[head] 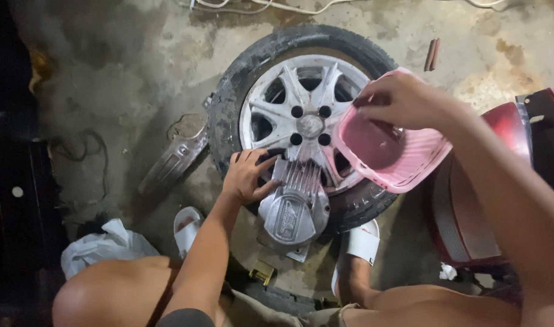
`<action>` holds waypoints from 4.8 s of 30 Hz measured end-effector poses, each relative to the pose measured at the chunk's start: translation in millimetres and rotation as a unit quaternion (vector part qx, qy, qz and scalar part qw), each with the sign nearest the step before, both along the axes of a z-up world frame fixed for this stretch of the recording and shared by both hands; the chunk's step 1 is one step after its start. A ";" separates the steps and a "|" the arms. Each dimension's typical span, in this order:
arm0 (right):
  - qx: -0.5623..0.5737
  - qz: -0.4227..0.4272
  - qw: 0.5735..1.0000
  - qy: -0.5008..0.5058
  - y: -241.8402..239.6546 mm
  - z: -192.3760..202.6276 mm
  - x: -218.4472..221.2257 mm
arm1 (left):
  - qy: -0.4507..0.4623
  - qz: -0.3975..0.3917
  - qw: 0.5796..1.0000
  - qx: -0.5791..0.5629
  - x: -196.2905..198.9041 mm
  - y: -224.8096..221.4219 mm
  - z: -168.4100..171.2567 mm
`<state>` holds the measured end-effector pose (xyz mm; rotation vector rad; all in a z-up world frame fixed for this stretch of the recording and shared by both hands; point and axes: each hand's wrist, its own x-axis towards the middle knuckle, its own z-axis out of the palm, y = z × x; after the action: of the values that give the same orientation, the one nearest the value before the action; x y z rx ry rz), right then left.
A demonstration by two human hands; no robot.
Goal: The person sits on the floor and scrubs a metal cylinder with cooling fins using a small brush. They repeatedly dip the brush into a pink container of liquid and scrub the object's surface. The person also handles a car tire and a car bumper in the surrounding area.
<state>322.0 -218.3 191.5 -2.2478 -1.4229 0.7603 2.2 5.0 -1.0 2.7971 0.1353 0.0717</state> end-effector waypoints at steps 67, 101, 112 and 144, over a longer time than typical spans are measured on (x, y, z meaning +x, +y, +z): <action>-0.064 -0.331 0.940 0.045 50.9 -119.9 -226.6 | -0.174 0.099 0.969 -0.144 -3.3 -8.4 -39.5; -0.169 -0.346 0.909 0.160 63.0 -122.6 -191.5 | -0.072 0.080 0.981 -0.160 -0.4 -5.8 -31.5; -0.170 -0.317 0.933 0.026 63.0 -129.9 -203.7 | -0.167 0.095 0.971 -0.142 -1.1 -8.9 -41.1; 0.034 -0.200 0.948 -0.244 85.2 -126.7 -153.5 | -0.110 0.076 0.983 -0.122 -9.3 1.8 -11.5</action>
<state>168.5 -133.1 64.7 -2.6583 -1.0830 0.0201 -7.0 6.8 -12.5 2.5091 0.2816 0.3734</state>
